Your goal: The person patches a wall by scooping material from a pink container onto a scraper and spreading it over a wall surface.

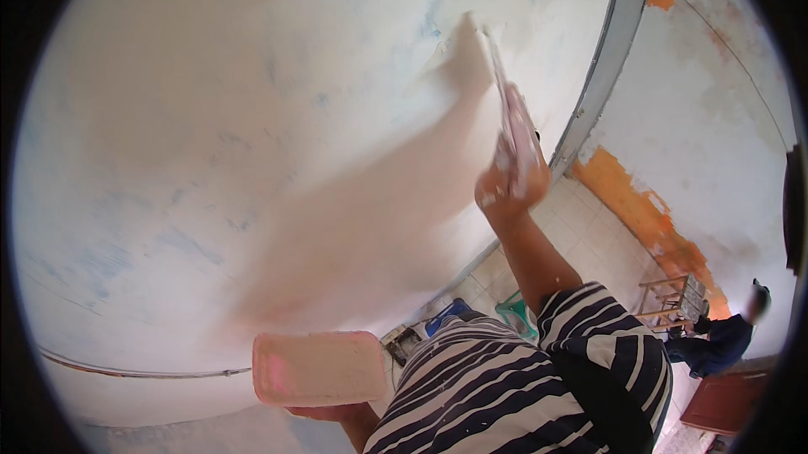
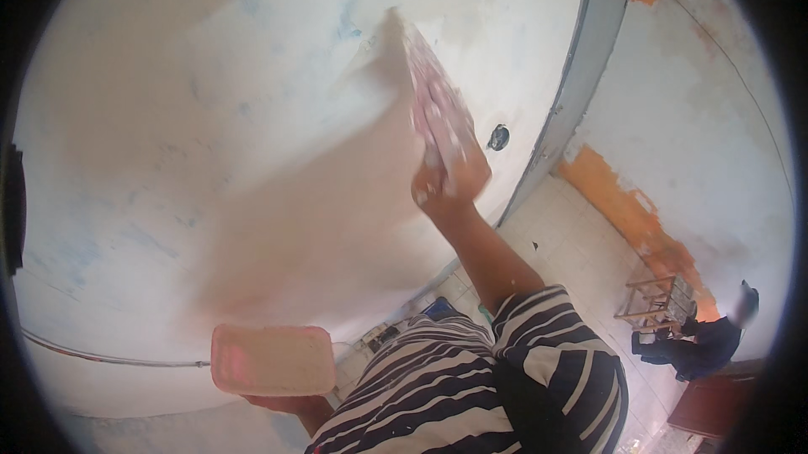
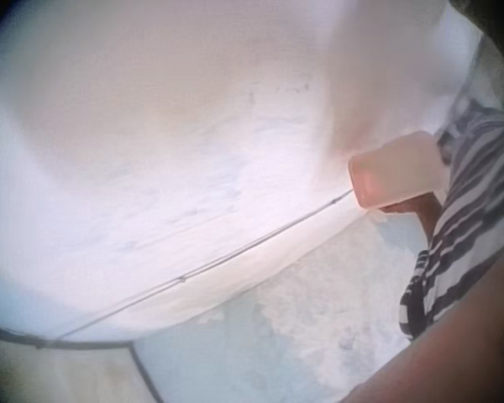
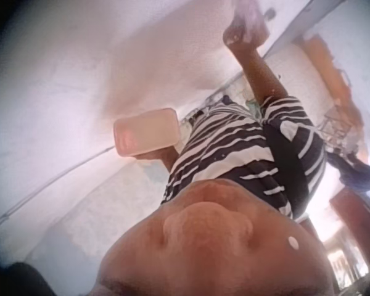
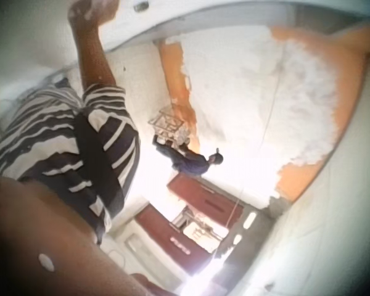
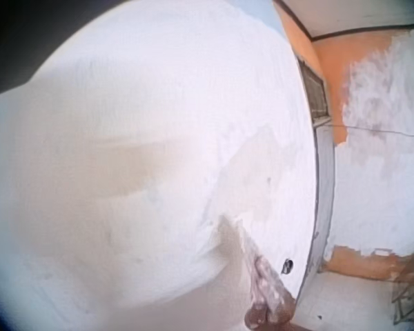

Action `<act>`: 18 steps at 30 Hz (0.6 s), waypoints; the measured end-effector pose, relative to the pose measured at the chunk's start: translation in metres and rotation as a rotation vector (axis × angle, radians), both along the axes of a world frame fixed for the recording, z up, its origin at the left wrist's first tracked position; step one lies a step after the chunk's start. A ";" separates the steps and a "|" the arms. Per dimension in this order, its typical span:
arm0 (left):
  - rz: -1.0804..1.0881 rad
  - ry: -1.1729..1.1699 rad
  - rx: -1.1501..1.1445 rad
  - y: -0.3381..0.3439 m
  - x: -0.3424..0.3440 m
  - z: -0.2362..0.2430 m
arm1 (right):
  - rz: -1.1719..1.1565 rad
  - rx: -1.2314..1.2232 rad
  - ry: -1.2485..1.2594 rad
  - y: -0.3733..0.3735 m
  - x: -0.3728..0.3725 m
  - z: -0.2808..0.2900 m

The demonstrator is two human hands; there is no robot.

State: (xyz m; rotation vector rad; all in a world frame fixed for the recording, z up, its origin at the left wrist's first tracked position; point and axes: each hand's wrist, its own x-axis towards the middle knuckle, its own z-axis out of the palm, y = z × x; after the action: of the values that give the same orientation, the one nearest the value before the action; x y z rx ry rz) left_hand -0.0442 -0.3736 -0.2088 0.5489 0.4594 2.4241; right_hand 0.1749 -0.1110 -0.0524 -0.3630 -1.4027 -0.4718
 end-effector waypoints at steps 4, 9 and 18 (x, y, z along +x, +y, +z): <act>-0.021 0.020 0.017 0.000 -0.007 -0.007 | 0.114 0.004 -0.313 -0.004 -0.032 -0.027; -0.011 0.049 0.033 0.000 -0.012 -0.018 | 0.337 -0.078 -0.431 -0.042 -0.019 -0.055; 0.068 0.133 -0.023 0.010 -0.012 -0.028 | 0.251 -0.035 -0.376 -0.002 -0.043 -0.062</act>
State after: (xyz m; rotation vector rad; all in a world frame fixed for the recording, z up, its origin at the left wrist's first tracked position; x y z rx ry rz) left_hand -0.0562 -0.3640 -0.2366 0.6976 0.5693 2.4526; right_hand 0.1321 -0.1130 -0.1146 -0.1243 -1.7965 -0.3177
